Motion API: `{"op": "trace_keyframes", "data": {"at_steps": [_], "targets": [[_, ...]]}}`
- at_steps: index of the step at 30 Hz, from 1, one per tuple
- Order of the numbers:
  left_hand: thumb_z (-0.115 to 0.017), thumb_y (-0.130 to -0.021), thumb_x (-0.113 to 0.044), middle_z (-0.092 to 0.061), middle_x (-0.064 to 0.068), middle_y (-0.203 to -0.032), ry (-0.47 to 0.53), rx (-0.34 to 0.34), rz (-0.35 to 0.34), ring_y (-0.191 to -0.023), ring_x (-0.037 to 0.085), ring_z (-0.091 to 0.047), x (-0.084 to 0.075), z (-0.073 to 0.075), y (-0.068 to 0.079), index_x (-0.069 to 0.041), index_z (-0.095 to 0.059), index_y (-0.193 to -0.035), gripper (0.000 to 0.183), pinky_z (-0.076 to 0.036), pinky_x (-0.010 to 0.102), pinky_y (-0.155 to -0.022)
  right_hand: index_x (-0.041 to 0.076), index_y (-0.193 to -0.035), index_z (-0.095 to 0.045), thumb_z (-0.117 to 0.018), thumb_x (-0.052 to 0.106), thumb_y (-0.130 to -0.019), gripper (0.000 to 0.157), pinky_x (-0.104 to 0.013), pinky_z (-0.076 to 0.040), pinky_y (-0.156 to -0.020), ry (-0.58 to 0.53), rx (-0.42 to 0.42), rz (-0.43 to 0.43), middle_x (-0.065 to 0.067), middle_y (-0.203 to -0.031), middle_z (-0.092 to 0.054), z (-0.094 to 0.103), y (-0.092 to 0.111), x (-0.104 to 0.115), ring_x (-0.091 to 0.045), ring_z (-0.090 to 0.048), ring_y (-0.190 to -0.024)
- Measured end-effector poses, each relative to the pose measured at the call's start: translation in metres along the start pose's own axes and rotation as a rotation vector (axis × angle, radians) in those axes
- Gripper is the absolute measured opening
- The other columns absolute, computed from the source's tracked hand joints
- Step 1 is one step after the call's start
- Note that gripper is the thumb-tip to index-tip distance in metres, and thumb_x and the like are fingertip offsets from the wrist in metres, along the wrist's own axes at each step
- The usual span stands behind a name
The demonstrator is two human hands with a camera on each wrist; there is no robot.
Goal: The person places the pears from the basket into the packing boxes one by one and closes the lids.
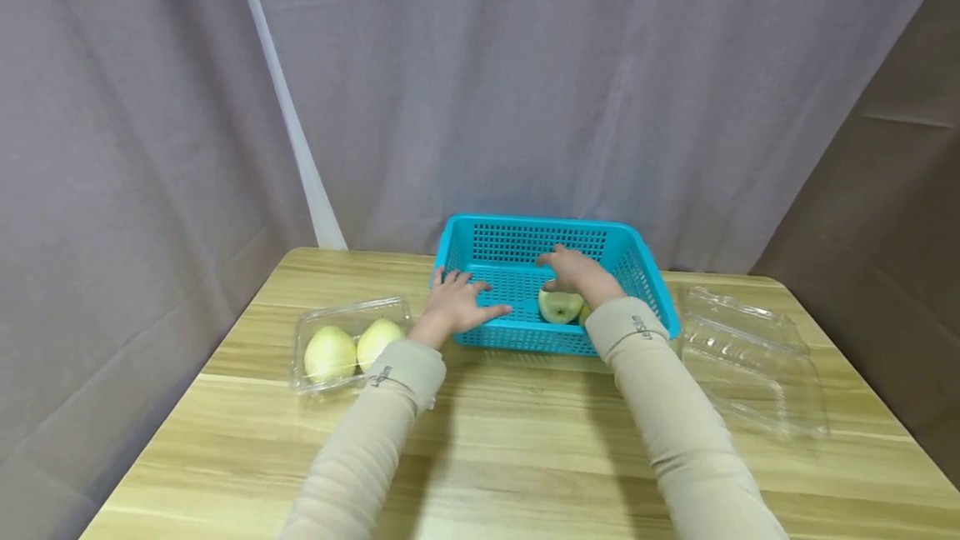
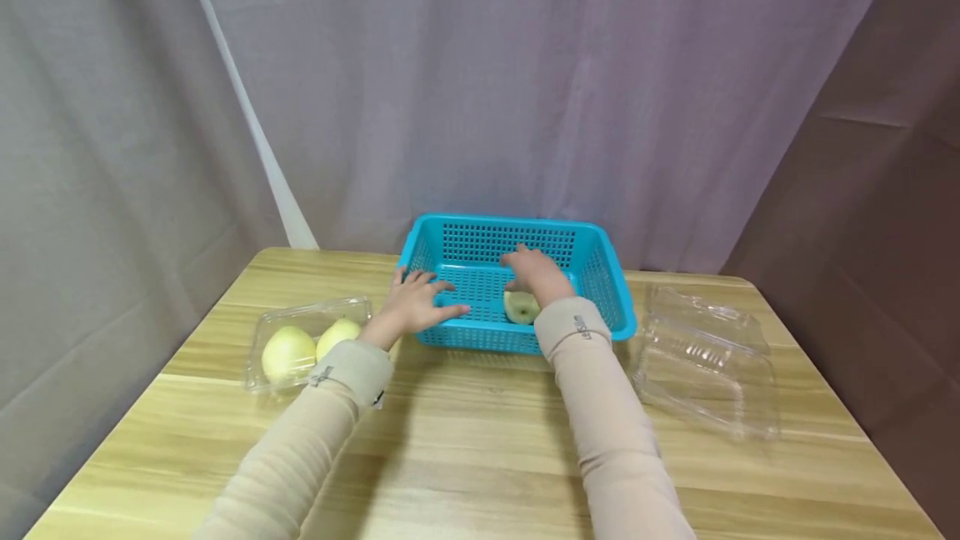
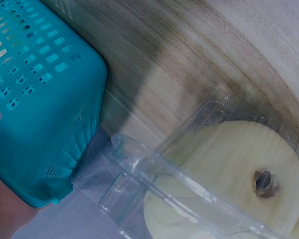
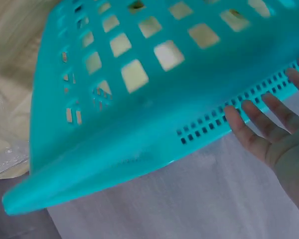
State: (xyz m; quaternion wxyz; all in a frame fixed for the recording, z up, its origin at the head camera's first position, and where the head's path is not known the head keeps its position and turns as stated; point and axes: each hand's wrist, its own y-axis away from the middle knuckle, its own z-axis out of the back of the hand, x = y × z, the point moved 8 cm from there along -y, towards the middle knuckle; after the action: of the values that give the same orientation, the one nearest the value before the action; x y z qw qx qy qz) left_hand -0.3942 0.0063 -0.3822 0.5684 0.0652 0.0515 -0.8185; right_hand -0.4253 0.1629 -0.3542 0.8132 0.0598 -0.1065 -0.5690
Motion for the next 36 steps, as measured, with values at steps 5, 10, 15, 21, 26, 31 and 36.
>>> {"op": "trace_keyframes", "data": {"at_steps": [5, 10, 15, 21, 26, 31, 36], "targets": [[-0.037, -0.085, -0.074, -0.040, 0.008, -0.148, -0.021, -0.001, 0.010, -0.141, 0.033, -0.027, 0.005, -0.001, -0.001, -0.029, -0.051, -0.135, 0.068, -0.005, 0.056, -0.117, 0.009, -0.138, -0.045, -0.061, 0.024, -0.092, 0.051, -0.060, -0.032, -0.107, 0.005, 0.002, -0.038, -0.026, -0.151, -0.025, -0.008, -0.005, 0.005, -0.048, -0.029, -0.135], [-0.036, -0.085, -0.074, -0.039, 0.008, -0.149, -0.021, -0.002, 0.011, -0.142, 0.033, -0.026, 0.008, 0.000, -0.002, -0.029, -0.051, -0.135, 0.069, -0.004, 0.055, -0.117, 0.011, -0.142, -0.041, -0.062, 0.028, -0.091, 0.057, -0.062, -0.027, -0.108, -0.015, 0.039, -0.090, -0.024, -0.154, -0.016, -0.017, -0.011, 0.008, -0.048, -0.020, -0.138], [-0.037, -0.086, -0.073, -0.039, 0.009, -0.149, -0.003, 0.000, 0.009, -0.142, 0.033, -0.025, 0.006, -0.001, 0.002, -0.028, -0.052, -0.134, 0.068, -0.004, 0.055, -0.117, 0.012, -0.143, -0.041, -0.062, 0.029, -0.091, 0.059, -0.061, -0.030, -0.108, 0.035, 0.040, -0.118, -0.023, -0.154, -0.019, -0.023, -0.013, 0.013, -0.049, -0.022, -0.138], [-0.038, -0.086, -0.072, -0.040, 0.009, -0.148, 0.002, -0.016, 0.000, -0.142, 0.033, -0.026, 0.001, -0.001, 0.002, -0.027, -0.053, -0.134, 0.067, -0.005, 0.055, -0.117, 0.013, -0.143, -0.041, -0.065, 0.031, -0.089, 0.062, -0.061, -0.033, -0.106, 0.030, 0.072, -0.161, -0.024, -0.152, -0.023, -0.030, -0.015, 0.005, -0.049, -0.030, -0.134], [-0.039, -0.086, -0.072, -0.041, 0.009, -0.148, 0.003, -0.019, -0.003, -0.141, 0.033, -0.027, 0.000, -0.001, 0.000, -0.027, -0.053, -0.134, 0.067, -0.005, 0.056, -0.117, 0.009, -0.142, -0.042, -0.068, 0.028, -0.087, 0.063, -0.055, -0.036, -0.106, 0.016, 0.087, -0.152, -0.023, -0.148, -0.034, -0.039, -0.017, 0.000, -0.043, -0.038, -0.131], [-0.039, -0.086, -0.071, -0.041, 0.010, -0.147, 0.002, -0.015, -0.008, -0.141, 0.034, -0.027, 0.000, -0.001, 0.000, -0.026, -0.053, -0.134, 0.067, -0.004, 0.056, -0.117, 0.004, -0.138, -0.045, -0.071, 0.020, -0.084, 0.061, -0.051, -0.041, -0.102, -0.007, 0.033, -0.157, -0.024, -0.143, -0.039, -0.040, -0.014, -0.004, -0.041, -0.044, -0.126], [-0.040, -0.086, -0.071, -0.041, 0.010, -0.147, 0.003, -0.019, 0.002, -0.141, 0.034, -0.026, 0.001, 0.001, -0.001, -0.027, -0.053, -0.134, 0.067, -0.004, 0.055, -0.117, 0.001, -0.139, -0.042, -0.070, 0.018, -0.084, 0.065, -0.052, -0.042, -0.102, -0.031, 0.009, -0.165, -0.027, -0.148, -0.030, -0.035, -0.008, -0.002, -0.046, -0.042, -0.126]]}}
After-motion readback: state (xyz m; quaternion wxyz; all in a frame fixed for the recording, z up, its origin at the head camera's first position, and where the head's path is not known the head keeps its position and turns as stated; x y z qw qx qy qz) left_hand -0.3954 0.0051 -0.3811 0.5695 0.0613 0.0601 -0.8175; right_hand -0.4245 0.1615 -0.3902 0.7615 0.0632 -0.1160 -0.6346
